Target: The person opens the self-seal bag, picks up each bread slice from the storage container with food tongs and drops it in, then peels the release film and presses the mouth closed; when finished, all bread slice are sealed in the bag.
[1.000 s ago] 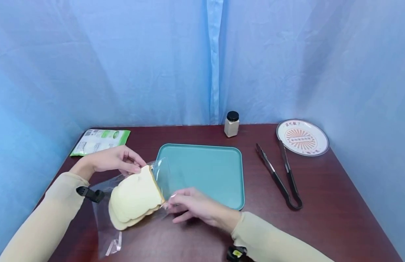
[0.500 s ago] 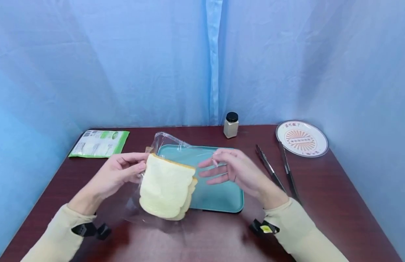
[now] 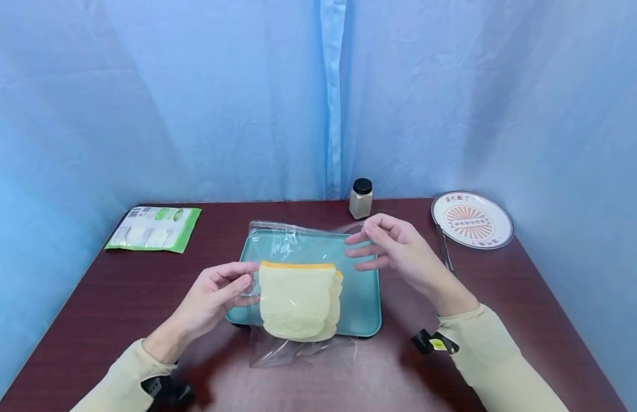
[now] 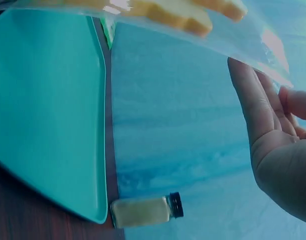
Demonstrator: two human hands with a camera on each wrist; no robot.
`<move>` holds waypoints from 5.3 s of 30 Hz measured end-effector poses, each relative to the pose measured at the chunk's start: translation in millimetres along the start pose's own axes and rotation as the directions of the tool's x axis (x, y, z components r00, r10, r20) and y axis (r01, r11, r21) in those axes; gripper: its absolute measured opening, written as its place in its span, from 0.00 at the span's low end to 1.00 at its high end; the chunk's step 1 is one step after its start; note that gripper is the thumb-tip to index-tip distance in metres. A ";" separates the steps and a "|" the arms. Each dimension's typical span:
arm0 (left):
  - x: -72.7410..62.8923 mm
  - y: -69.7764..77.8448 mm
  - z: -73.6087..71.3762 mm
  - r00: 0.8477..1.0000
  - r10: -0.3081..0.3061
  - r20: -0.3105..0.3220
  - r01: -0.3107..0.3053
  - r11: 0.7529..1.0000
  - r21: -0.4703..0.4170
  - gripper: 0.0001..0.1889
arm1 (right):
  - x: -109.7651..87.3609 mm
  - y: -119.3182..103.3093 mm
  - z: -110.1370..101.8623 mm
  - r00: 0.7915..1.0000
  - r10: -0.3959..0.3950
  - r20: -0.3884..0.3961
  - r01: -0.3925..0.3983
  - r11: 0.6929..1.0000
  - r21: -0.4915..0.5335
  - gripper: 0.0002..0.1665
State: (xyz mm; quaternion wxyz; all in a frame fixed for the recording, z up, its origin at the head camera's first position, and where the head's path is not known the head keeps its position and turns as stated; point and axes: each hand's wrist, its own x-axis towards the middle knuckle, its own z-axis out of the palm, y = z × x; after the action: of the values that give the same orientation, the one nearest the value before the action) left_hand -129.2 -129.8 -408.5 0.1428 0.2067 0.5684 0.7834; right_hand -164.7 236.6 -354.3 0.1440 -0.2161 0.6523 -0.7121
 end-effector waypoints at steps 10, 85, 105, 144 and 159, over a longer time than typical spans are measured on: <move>11.6 14.8 -3.3 0.999 -0.010 0.041 0.006 0.995 0.101 0.07 | 1.4 2.8 -6.2 0.997 -0.041 0.069 0.033 0.993 0.114 0.12; 38.4 3.6 -2.6 0.996 0.019 -0.091 0.001 0.976 0.219 0.11 | -11.9 10.3 -14.5 0.896 -0.386 -0.219 0.293 0.886 -0.360 0.10; 35.3 12.2 2.3 0.997 0.050 -0.061 -0.034 0.969 0.245 0.11 | -11.1 6.7 -23.6 0.833 -0.553 -0.029 0.294 0.486 -0.823 0.15; 33.7 23.7 11.0 0.998 0.052 0.019 -0.055 0.963 0.265 0.10 | -8.5 -1.7 -20.1 0.855 -0.501 -0.137 0.234 0.606 -0.760 0.17; 32.2 26.3 11.7 0.998 0.057 0.032 -0.063 0.966 0.251 0.10 | -2.9 0.2 -21.2 0.808 -0.589 -0.023 0.335 0.491 -0.804 0.19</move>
State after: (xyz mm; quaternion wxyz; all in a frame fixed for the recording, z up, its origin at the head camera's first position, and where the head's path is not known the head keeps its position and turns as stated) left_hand -151.3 -113.6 -375.1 0.0984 0.2500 0.6551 0.7061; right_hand -172.7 256.4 -356.0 -0.2603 -0.3161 0.8202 -0.3996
